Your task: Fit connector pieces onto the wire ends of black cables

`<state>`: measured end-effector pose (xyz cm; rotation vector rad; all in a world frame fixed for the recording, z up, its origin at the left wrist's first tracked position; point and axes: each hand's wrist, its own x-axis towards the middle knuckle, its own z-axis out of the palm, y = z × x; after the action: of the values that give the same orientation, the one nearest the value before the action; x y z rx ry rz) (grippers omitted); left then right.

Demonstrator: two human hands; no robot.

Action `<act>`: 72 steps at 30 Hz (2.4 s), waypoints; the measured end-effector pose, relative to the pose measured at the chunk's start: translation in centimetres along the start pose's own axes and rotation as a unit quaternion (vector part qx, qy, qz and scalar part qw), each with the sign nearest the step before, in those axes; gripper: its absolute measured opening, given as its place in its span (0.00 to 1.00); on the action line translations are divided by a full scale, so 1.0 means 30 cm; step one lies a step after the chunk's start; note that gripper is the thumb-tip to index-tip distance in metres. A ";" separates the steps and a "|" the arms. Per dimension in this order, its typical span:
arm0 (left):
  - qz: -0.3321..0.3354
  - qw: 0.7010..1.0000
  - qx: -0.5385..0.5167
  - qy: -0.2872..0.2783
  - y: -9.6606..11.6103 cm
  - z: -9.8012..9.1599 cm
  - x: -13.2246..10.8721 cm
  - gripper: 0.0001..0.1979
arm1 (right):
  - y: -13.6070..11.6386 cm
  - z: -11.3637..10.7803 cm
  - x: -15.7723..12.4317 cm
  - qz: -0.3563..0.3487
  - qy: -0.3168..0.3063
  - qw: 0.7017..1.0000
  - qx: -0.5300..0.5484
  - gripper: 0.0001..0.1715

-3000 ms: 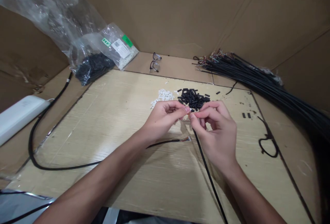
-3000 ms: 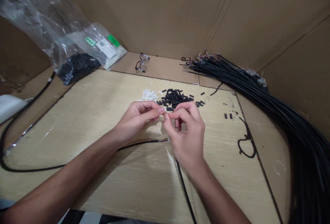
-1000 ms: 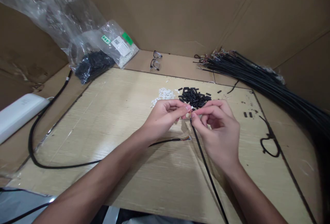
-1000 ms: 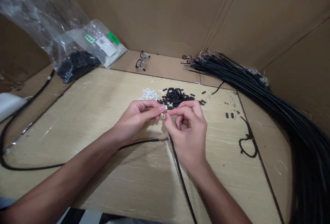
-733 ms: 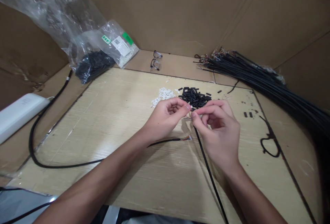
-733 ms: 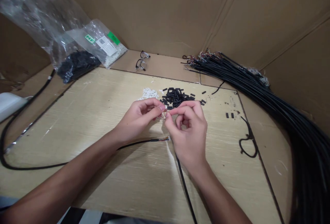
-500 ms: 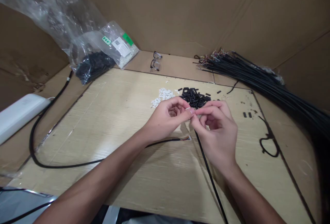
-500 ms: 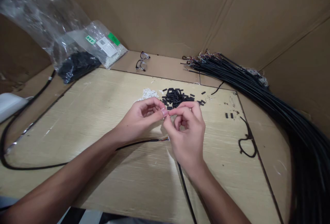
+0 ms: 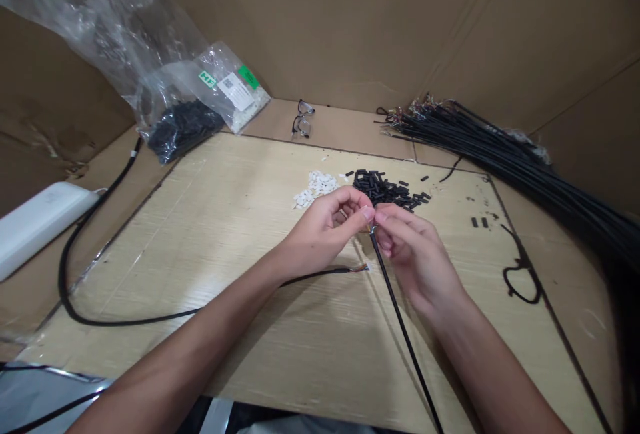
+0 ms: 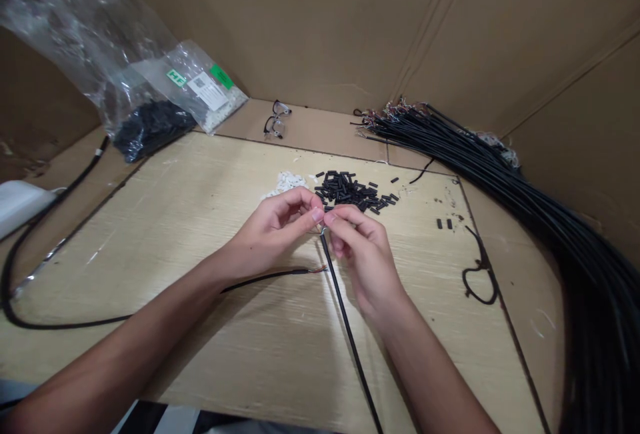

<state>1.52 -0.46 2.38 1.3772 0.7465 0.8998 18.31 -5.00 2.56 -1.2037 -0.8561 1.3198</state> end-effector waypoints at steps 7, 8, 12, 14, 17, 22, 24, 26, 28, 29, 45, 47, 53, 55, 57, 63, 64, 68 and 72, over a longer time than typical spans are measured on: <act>0.012 1.000 0.005 0.007 -0.006 -0.001 0.002 0.11 | -0.014 0.004 0.011 0.120 -0.012 0.988 0.093 0.23; 0.011 1.000 0.009 0.013 -0.005 0.000 0.003 0.11 | -0.012 0.004 0.011 0.119 -0.009 0.988 0.096 0.24; 0.014 0.999 0.023 0.045 0.002 0.002 0.003 0.09 | -0.003 0.001 0.008 0.049 0.031 0.997 0.051 0.21; 0.019 0.998 0.023 0.050 0.004 0.002 0.004 0.08 | 0.002 0.000 0.006 -0.010 0.054 0.998 0.018 0.20; 0.026 0.998 0.026 0.051 0.002 0.001 0.004 0.07 | 0.012 -0.001 0.005 -0.103 0.065 0.992 -0.034 0.18; 0.046 0.996 0.033 0.065 0.000 0.001 0.004 0.06 | 0.035 -0.009 0.007 -0.182 0.066 0.977 -0.095 0.13; 0.039 0.997 0.025 0.061 0.004 0.002 0.004 0.07 | 0.038 -0.011 0.003 -0.209 0.073 0.968 -0.119 0.08; 0.020 0.998 0.000 0.057 0.008 0.002 0.005 0.08 | 0.035 -0.009 -0.007 -0.248 0.081 0.952 -0.160 0.05; -0.005 0.998 -0.034 0.051 0.012 0.002 0.006 0.09 | 0.028 -0.003 -0.019 -0.298 0.089 0.926 -0.213 0.04; -0.019 0.998 -0.048 0.048 0.014 0.002 0.007 0.09 | 0.024 0.001 -0.026 -0.326 0.093 0.910 -0.240 0.04; -0.108 0.987 -0.114 0.030 0.025 0.000 0.004 0.17 | 0.037 -0.002 -0.045 -0.557 0.103 0.689 -0.452 0.12; -0.113 0.986 -0.118 0.030 0.026 0.001 0.003 0.17 | 0.039 -0.003 -0.046 -0.555 0.107 0.689 -0.455 0.12; -0.131 0.982 -0.132 0.034 0.032 0.005 0.007 0.13 | 0.038 0.007 -0.053 -0.547 0.111 0.701 -0.443 0.12; -0.134 0.981 -0.134 0.034 0.031 0.003 0.008 0.14 | 0.035 0.015 -0.056 -0.521 0.113 0.739 -0.411 0.11; -0.140 0.980 -0.135 0.037 0.026 0.001 0.010 0.14 | 0.032 0.022 -0.055 -0.459 0.109 0.809 -0.351 0.09; -0.134 0.982 -0.126 0.041 0.003 -0.002 0.015 0.11 | 0.026 0.010 -0.032 -0.250 0.068 0.947 -0.188 0.03; -0.121 0.985 -0.117 0.037 0.000 -0.002 0.014 0.09 | 0.025 0.007 -0.028 -0.234 0.062 0.955 -0.173 0.03; -0.021 0.997 -0.056 0.039 -0.002 -0.001 0.007 0.07 | 0.027 0.007 -0.027 -0.222 0.049 0.960 -0.164 0.03; 0.078 0.993 0.064 0.055 0.002 0.003 -0.002 0.03 | 0.032 0.016 -0.037 -0.285 0.073 0.929 -0.224 0.04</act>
<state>1.57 -0.55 2.44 1.5259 0.7988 1.0727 17.47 -6.14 1.95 -1.2449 -1.3207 0.5676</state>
